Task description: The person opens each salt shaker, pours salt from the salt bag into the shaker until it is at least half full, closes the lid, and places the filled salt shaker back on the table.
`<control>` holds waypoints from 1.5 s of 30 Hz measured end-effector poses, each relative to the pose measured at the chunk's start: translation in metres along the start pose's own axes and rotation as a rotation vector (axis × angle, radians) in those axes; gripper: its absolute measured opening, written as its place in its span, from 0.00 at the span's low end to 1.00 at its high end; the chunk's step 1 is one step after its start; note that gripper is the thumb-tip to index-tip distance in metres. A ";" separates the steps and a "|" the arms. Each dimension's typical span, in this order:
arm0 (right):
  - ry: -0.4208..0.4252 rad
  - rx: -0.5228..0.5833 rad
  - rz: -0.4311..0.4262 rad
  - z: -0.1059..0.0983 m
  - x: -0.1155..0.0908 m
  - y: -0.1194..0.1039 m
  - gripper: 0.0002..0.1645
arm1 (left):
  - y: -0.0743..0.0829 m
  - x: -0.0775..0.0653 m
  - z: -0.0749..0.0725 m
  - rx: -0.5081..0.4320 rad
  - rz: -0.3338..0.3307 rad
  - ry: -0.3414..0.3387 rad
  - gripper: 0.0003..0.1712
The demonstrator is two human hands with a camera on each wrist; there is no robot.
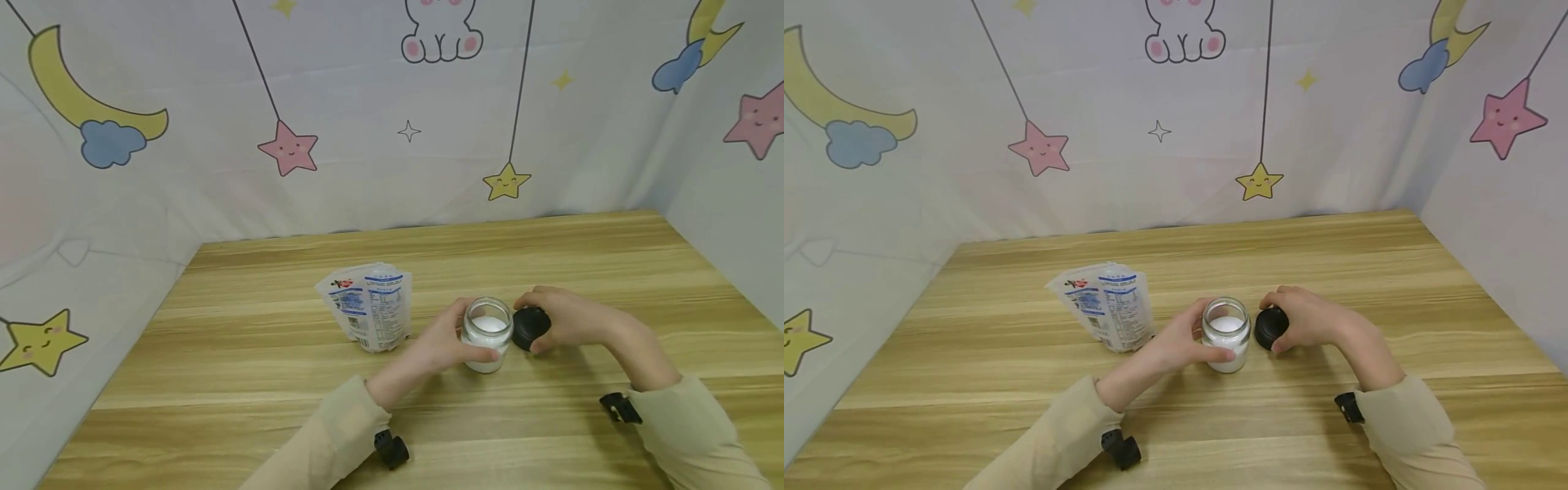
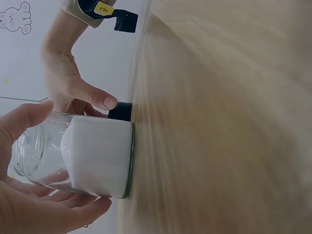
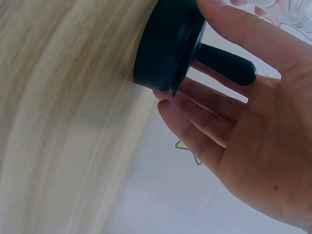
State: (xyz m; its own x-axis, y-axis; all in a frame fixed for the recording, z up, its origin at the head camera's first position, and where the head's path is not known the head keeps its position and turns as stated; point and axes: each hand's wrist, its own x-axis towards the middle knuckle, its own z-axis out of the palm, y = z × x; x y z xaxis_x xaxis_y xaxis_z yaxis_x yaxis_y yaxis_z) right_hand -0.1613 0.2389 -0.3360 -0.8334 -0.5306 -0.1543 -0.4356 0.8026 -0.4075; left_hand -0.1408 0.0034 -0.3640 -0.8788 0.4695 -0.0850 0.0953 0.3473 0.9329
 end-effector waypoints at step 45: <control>0.203 -0.105 -0.040 -0.023 -0.025 -0.024 0.33 | -0.001 0.000 0.000 0.049 0.001 -0.004 0.37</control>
State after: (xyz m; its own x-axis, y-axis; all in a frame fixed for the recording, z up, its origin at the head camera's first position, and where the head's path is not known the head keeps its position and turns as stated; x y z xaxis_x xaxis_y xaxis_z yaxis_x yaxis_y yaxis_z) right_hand -0.1381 0.2392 -0.3014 -0.8614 -0.5056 0.0489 -0.4940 0.8114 -0.3125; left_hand -0.1412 0.0031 -0.3648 -0.8767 0.4733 -0.0855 0.1190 0.3856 0.9150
